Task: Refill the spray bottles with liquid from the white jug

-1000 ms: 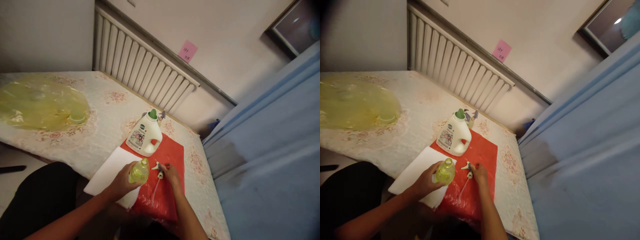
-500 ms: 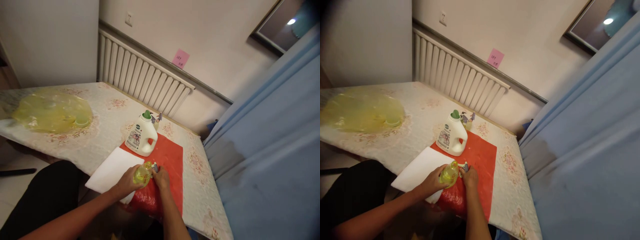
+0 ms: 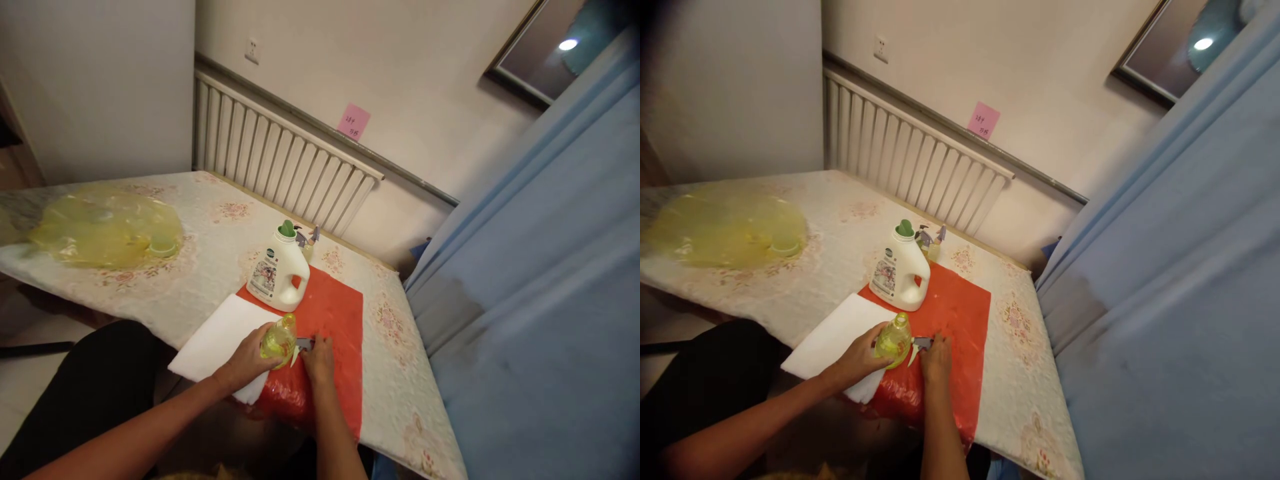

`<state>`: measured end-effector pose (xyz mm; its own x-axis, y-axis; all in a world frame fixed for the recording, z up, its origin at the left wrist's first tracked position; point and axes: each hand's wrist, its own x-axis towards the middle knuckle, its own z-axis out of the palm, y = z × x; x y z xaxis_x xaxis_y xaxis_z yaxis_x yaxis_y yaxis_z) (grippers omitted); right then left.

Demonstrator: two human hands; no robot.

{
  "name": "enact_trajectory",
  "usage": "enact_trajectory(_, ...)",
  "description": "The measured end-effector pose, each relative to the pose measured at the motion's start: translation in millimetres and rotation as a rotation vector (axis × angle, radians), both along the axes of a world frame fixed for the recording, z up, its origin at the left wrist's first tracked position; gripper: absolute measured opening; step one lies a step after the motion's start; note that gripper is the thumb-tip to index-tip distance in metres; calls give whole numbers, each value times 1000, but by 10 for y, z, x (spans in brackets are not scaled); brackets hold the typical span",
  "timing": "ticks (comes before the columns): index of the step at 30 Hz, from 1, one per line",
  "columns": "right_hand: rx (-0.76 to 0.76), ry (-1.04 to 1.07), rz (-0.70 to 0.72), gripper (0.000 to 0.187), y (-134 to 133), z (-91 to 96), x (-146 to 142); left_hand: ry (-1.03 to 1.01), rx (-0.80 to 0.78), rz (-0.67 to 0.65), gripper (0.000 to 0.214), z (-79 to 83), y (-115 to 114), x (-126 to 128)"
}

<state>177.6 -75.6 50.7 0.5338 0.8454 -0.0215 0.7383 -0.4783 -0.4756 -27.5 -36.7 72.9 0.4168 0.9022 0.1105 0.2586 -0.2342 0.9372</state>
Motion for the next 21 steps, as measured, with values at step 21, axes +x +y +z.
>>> enact_trajectory(21,963,1118,-263,42,-764,602,652,-135,-7,-239,56,3,-49,509)
